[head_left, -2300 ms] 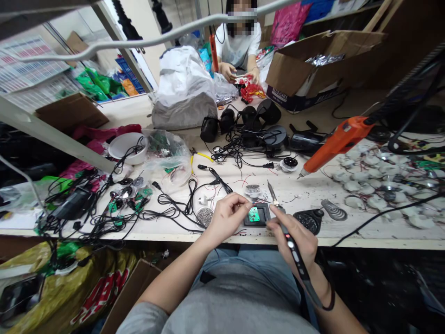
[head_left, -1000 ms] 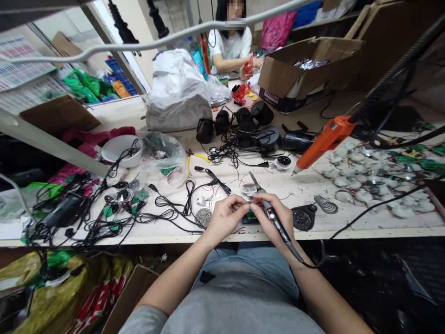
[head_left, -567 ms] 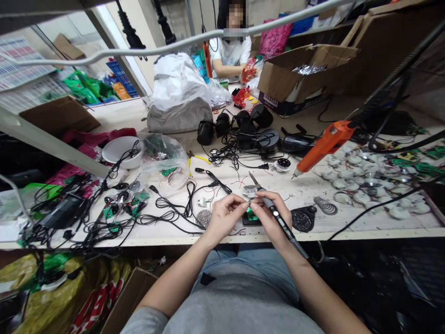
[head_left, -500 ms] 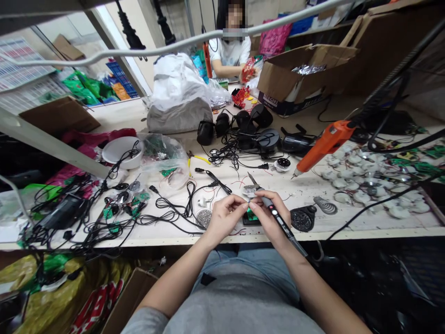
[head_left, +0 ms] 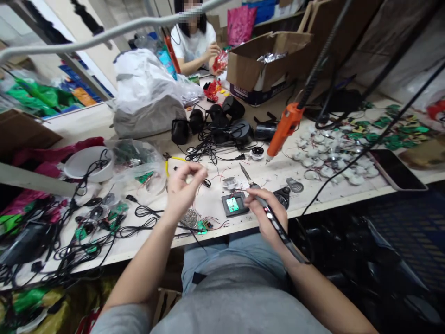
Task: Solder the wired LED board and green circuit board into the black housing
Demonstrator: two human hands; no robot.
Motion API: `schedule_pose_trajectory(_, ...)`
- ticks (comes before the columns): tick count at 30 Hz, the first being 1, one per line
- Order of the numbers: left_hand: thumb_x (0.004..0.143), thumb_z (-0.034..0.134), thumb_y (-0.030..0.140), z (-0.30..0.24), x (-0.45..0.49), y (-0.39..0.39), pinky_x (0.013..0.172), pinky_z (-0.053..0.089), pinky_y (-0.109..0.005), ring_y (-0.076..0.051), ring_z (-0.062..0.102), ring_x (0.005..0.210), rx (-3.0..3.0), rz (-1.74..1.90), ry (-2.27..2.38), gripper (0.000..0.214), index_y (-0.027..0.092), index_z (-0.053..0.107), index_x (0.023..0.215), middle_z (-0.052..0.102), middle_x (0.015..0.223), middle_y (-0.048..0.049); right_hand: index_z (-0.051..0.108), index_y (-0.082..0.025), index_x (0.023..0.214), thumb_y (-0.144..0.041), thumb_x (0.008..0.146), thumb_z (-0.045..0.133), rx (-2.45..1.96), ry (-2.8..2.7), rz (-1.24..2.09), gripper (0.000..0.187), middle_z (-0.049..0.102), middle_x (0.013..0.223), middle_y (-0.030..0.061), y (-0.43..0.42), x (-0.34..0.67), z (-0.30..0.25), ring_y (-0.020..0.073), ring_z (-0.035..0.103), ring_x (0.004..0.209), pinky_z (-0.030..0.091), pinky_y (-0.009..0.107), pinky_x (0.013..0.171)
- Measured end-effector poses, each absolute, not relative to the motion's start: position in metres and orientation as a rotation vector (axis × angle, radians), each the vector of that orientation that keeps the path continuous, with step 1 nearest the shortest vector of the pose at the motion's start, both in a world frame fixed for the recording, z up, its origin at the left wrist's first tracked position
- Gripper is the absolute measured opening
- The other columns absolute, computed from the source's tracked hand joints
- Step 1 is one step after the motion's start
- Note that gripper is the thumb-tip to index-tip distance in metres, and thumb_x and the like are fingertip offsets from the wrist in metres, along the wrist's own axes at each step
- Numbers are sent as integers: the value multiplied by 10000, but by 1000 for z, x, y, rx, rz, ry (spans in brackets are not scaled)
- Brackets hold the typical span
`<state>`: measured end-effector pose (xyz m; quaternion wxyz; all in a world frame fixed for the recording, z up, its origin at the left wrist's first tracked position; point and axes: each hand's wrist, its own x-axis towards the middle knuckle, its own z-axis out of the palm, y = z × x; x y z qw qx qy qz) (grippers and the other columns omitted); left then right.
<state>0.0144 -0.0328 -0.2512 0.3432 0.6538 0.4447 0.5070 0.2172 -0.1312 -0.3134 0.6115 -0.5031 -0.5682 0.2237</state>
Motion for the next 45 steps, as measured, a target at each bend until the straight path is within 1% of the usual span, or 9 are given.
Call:
schedule_pose_trajectory(3,872,763,464,-219,18,-12,669,504,-256,-137,612,705,1856,1503,1080,287,198,658,855,643,763,-9,693,-254,1277,-288,1011,567,-1154,-1390,348,296,695,856,32,-165,249,-317,186,690,754,610,326,692)
schedule_pose_trajectory(5,906,734,441,-210,35,-6,634,486,-257,-135,599,672,1973,1464,1022,260,201,647,860,620,754,-3,694,-242,1315,-263,1005,572,-1185,-1422,250,334,667,841,41,-190,268,-325,176,660,707,578,300,619)
schedule_pose_trajectory(9,915,704,281,-235,97,-13,690,482,-282,-152,581,696,2313,908,765,149,192,665,801,625,757,-17,698,-257,1300,-107,967,580,-1385,-1403,207,384,699,904,37,-231,292,-345,157,668,723,563,275,631)
schedule_pose_trajectory(12,897,647,142,-276,140,-23,734,480,-298,-178,608,772,2388,415,645,124,183,679,785,653,843,-42,701,-251,1257,-130,962,607,-1519,-1293,141,333,737,969,39,-244,300,-359,176,708,785,587,294,696)
schedule_pose_trajectory(15,871,658,107,-308,165,-26,737,475,-305,-198,614,791,2338,182,759,124,181,689,776,639,852,-48,702,-247,1212,-162,966,614,-1548,-1209,108,275,739,944,35,-243,302,-367,181,708,765,589,297,676)
schedule_pose_trajectory(23,853,696,103,-330,181,-22,751,479,-307,-189,590,740,2242,115,909,124,173,681,751,631,801,-40,690,-251,1252,-133,969,611,-1472,-1270,107,317,746,956,40,-219,306,-380,170,703,783,597,290,715)
schedule_pose_trajectory(34,889,625,106,-322,190,-27,803,509,-301,-203,656,871,2368,-142,987,106,156,702,837,694,955,-63,712,-224,1190,-175,999,601,-1591,-1284,168,226,744,933,44,-220,309,-377,162,708,800,590,279,733)
schedule_pose_trajectory(39,899,621,132,-324,191,-28,820,523,-317,-222,672,916,2386,-150,996,106,153,721,870,713,991,-76,708,-223,1197,-179,1005,588,-1541,-1315,158,230,724,874,28,-217,309,-378,147,688,736,572,258,677)
schedule_pose_trajectory(45,911,601,136,-322,192,-30,848,529,-327,-234,681,955,2413,-178,991,138,150,736,888,721,1014,-87,697,-220,1225,-140,985,610,-1531,-1350,174,268,731,908,31,-214,309,-378,143,690,764,577,254,714)
